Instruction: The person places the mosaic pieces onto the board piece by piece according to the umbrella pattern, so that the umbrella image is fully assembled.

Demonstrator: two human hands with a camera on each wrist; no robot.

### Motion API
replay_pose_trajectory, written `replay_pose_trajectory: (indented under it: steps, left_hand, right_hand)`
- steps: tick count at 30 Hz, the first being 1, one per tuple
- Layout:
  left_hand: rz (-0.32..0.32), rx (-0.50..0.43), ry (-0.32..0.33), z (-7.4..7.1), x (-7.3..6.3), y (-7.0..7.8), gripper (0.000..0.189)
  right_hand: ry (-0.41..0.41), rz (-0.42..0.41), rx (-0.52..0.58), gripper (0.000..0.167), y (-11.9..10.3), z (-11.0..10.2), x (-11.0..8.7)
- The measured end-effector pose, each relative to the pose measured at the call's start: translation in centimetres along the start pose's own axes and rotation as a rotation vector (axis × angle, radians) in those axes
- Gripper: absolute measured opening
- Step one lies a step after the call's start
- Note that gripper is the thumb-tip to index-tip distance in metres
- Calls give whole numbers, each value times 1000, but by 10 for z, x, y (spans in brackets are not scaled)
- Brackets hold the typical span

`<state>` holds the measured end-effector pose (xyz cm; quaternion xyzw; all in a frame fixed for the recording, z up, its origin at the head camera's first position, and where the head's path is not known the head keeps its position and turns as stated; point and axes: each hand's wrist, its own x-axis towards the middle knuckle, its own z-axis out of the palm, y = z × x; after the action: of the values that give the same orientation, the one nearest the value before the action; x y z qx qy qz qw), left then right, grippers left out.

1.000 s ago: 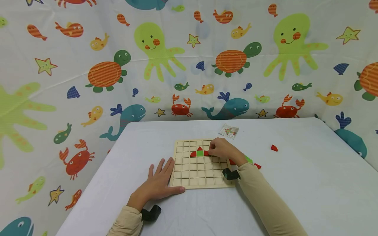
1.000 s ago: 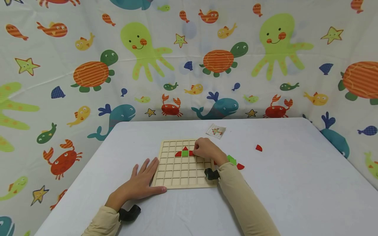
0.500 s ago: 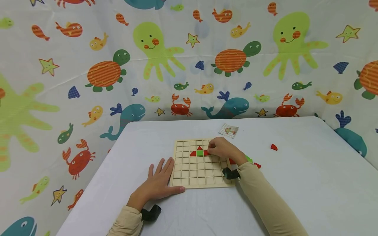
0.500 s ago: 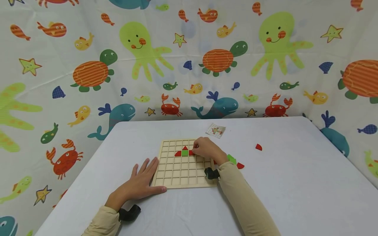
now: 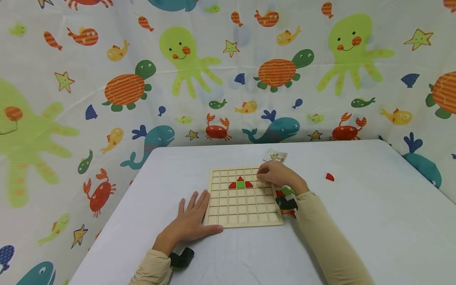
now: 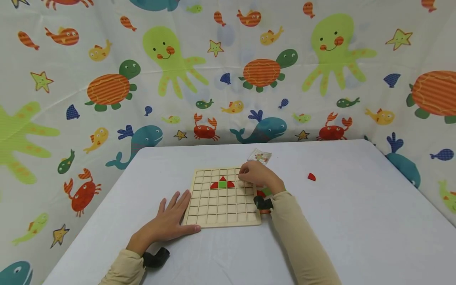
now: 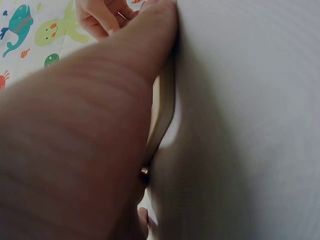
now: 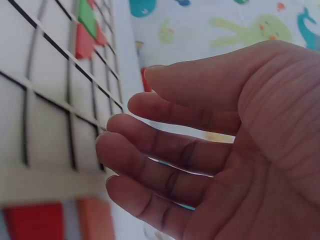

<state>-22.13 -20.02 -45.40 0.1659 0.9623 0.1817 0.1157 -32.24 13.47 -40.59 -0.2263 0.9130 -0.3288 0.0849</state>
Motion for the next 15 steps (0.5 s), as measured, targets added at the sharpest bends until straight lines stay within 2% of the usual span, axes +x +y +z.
replay_pose_trajectory:
  steps: [8, 15]
  left_hand:
    - [-10, 2, -4, 1, -1, 2, 126]
    - [-5, 1, -2, 2, -2, 2, 125]
  right_hand:
    - [39, 99, 49, 28, 20, -27, -18]
    - [107, 182, 126, 36, 39, -46, -33]
